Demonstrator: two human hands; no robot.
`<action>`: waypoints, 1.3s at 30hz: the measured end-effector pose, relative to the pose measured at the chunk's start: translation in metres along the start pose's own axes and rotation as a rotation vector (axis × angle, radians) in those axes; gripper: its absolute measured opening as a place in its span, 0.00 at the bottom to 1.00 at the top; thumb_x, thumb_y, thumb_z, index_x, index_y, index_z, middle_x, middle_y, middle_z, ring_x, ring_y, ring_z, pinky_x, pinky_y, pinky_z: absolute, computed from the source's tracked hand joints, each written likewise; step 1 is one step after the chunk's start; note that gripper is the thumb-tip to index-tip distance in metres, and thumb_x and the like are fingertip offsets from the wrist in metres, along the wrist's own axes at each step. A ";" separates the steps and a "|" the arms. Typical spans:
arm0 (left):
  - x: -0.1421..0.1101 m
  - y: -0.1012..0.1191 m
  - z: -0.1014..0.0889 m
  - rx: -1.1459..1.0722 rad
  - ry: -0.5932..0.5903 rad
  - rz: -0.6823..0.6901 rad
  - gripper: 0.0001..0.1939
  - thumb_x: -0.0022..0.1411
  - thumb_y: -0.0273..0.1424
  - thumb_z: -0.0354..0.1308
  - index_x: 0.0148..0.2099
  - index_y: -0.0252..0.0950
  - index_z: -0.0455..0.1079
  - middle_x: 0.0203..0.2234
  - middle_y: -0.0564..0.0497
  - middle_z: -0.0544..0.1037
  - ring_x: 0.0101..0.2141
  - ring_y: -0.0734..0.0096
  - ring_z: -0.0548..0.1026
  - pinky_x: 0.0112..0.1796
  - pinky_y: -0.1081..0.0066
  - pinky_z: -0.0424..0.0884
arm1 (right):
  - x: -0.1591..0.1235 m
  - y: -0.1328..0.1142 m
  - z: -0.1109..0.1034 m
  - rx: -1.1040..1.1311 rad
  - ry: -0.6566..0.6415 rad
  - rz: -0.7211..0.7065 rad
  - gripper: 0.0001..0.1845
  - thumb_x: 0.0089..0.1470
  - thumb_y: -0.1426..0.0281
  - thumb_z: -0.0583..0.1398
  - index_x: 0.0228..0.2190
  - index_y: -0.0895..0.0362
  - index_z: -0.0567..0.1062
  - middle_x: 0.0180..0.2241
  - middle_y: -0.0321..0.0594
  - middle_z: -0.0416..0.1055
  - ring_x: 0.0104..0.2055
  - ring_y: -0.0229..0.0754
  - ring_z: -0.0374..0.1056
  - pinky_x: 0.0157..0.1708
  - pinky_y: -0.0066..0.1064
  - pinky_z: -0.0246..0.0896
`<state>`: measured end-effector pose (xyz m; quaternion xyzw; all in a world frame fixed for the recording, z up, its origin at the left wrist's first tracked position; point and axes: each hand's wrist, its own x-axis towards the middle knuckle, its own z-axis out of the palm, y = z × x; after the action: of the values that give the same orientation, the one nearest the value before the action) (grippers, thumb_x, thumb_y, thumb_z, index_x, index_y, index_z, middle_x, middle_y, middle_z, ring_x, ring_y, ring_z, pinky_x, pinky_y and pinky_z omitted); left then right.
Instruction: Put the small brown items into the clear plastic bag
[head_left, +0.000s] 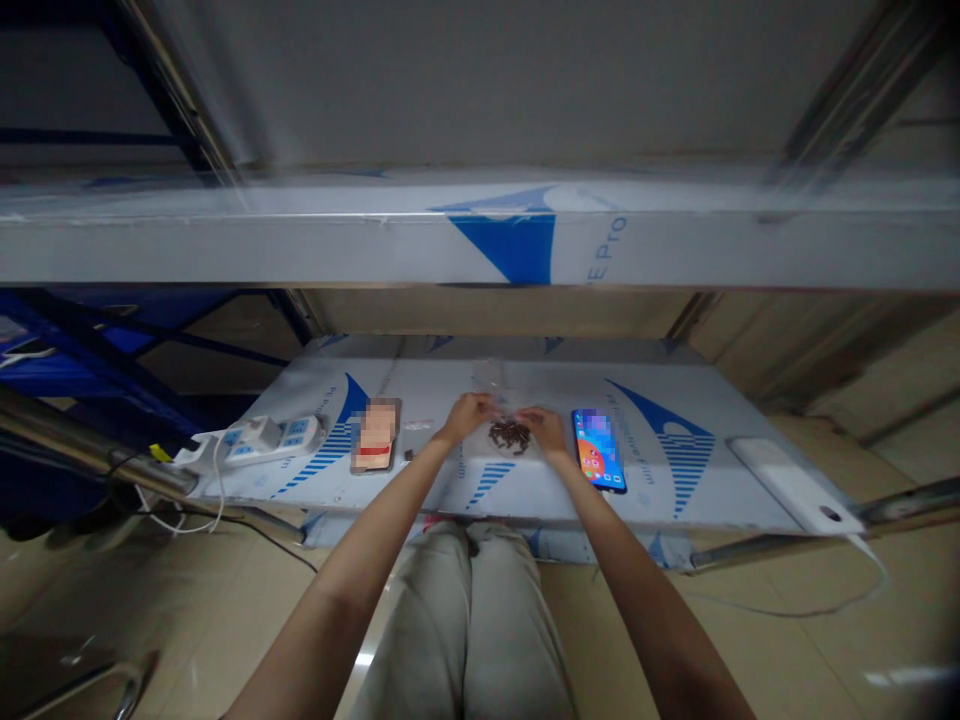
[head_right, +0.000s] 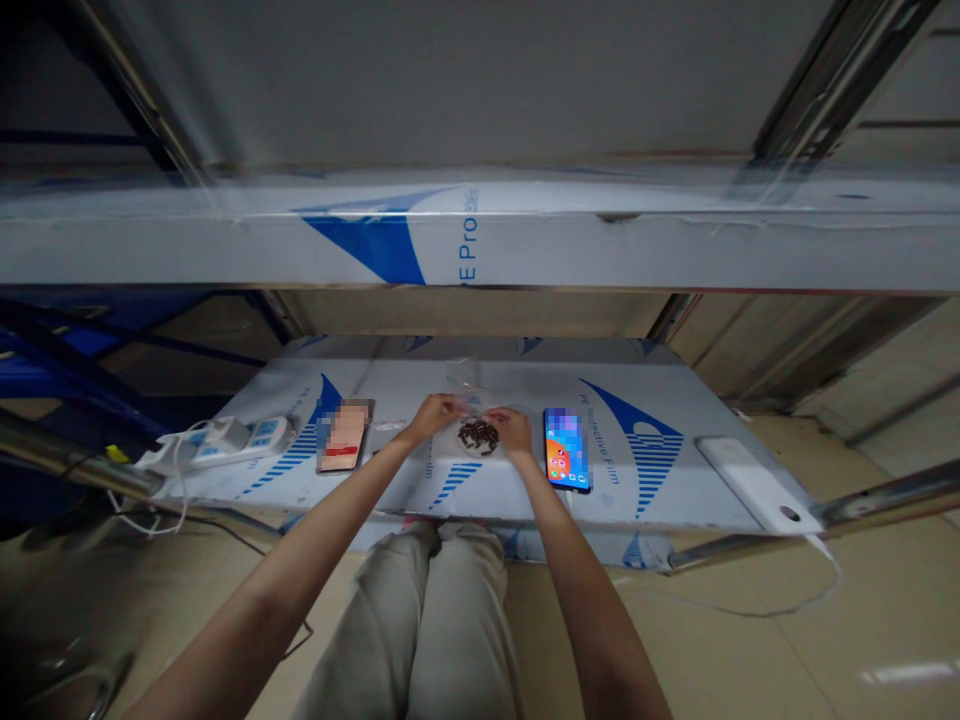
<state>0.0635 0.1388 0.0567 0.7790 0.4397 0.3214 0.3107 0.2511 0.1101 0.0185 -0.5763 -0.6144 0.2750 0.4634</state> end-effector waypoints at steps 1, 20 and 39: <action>-0.003 0.001 -0.002 0.034 -0.028 -0.003 0.12 0.49 0.35 0.57 0.33 0.34 0.73 0.27 0.50 0.76 0.27 0.73 0.70 0.31 0.75 0.63 | -0.002 -0.003 -0.001 0.013 -0.007 -0.002 0.10 0.38 0.64 0.58 0.22 0.57 0.75 0.26 0.41 0.74 0.29 0.42 0.68 0.32 0.32 0.60; -0.093 0.065 -0.048 0.100 -0.113 0.089 0.10 0.48 0.34 0.57 0.32 0.34 0.73 0.27 0.49 0.77 0.29 0.71 0.72 0.33 0.76 0.62 | -0.070 -0.095 -0.028 -0.037 -0.150 -0.133 0.11 0.38 0.61 0.61 0.24 0.55 0.77 0.27 0.40 0.74 0.31 0.44 0.68 0.33 0.32 0.59; -0.128 0.064 -0.046 0.159 -0.261 0.036 0.11 0.52 0.34 0.52 0.35 0.34 0.71 0.32 0.50 0.75 0.34 0.71 0.69 0.36 0.75 0.62 | -0.107 -0.115 -0.021 -0.384 -0.381 -0.256 0.10 0.46 0.64 0.56 0.28 0.58 0.74 0.31 0.41 0.72 0.37 0.42 0.64 0.38 0.30 0.55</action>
<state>0.0071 0.0076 0.1041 0.8441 0.4056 0.1869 0.2968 0.2076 -0.0179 0.1008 -0.5094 -0.7987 0.1961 0.2532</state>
